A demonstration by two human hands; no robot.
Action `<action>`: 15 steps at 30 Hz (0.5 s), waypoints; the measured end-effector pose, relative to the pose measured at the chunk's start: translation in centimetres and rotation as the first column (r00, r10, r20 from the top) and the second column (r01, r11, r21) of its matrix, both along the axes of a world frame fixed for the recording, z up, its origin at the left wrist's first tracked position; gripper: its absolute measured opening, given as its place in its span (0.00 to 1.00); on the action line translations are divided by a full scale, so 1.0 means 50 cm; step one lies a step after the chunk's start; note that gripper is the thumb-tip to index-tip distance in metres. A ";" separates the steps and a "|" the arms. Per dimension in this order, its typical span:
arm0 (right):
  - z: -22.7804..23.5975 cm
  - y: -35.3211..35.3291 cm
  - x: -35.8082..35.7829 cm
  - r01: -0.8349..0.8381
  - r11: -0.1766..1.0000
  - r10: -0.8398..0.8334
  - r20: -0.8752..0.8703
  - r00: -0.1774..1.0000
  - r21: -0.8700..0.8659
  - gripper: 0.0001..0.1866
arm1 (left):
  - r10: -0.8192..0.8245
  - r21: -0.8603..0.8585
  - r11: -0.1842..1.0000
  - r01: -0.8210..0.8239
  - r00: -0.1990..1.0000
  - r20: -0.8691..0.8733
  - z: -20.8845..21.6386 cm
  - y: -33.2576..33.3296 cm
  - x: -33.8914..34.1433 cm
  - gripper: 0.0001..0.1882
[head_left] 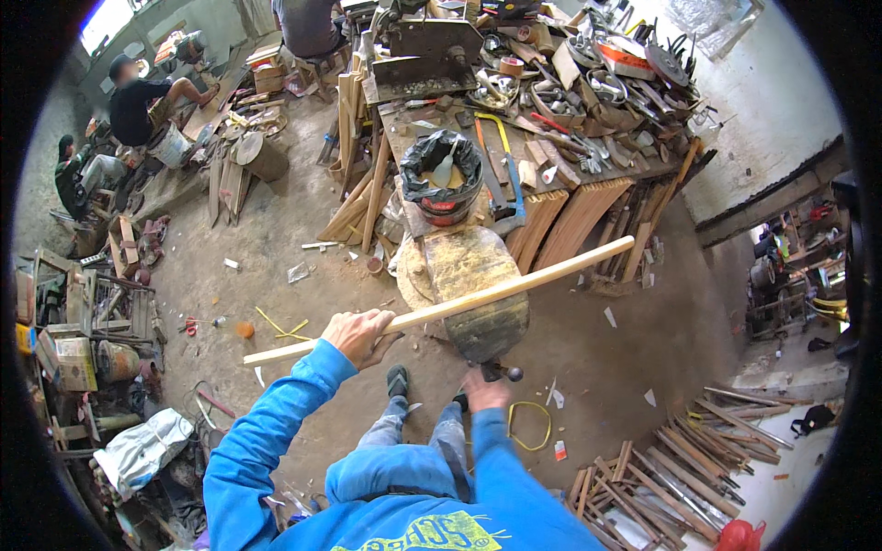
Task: The person applies glue from a white bottle to a long wooden dowel, spreading it along the surface with a finger. They rotate the dowel and repeat the application on different sections, then place the dowel on a workbench.
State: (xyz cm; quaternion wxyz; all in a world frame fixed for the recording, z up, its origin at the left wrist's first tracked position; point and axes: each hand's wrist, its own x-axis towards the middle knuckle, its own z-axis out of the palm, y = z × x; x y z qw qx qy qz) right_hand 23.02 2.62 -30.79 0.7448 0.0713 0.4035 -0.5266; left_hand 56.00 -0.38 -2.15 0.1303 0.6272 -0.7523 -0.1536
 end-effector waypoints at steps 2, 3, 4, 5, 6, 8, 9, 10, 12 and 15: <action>0.084 -0.111 -0.119 0.191 0.922 -0.170 0.092 0.981 -0.337 0.30 | 0.013 -0.019 1.000 -0.013 1.000 0.000 -0.007 -0.001 0.003 0.12; 0.144 -0.180 -0.178 0.441 0.836 -0.270 0.455 0.849 -0.327 0.32 | 0.020 0.000 1.000 -0.020 1.000 0.014 -0.011 0.002 0.000 0.12; 0.211 -0.228 -0.230 0.513 0.785 -0.391 0.366 0.845 -0.346 0.34 | 0.019 -0.003 1.000 -0.019 1.000 -0.017 -0.014 0.003 -0.001 0.13; 0.270 -0.276 -0.268 0.417 0.773 -0.383 0.173 0.907 -0.478 0.28 | 0.012 0.011 1.000 -0.012 0.999 -0.031 -0.017 0.001 -0.002 0.13; 0.313 -0.295 -0.288 0.256 0.727 -0.345 -0.016 0.939 -0.637 0.24 | -0.004 0.026 1.000 0.005 0.999 -0.041 -0.017 0.000 -0.002 0.14; 0.331 -0.267 -0.266 0.153 0.781 -0.321 -0.178 0.930 -0.605 0.20 | -0.005 0.028 1.000 0.006 0.999 -0.039 -0.016 -0.003 -0.004 0.14; 0.313 -0.240 -0.241 0.122 0.772 -0.307 -0.196 0.931 -0.624 0.22 | 0.001 0.027 1.000 0.000 1.000 -0.023 -0.013 -0.002 -0.006 0.14; 0.264 -0.187 -0.191 0.163 0.892 -0.278 -0.227 0.933 -0.422 0.26 | 0.011 0.052 0.999 -0.011 1.000 0.011 -0.011 -0.003 -0.006 0.14; 0.134 -0.072 -0.083 0.107 0.964 -0.171 0.257 0.951 0.244 0.27 | 0.015 0.037 0.999 -0.015 1.000 -0.009 -0.003 -0.002 -0.006 0.14; -0.060 0.088 0.037 -0.415 0.885 0.157 0.705 0.692 0.211 0.47 | 0.022 0.017 1.000 -0.021 1.000 -0.006 0.006 -0.002 -0.009 0.15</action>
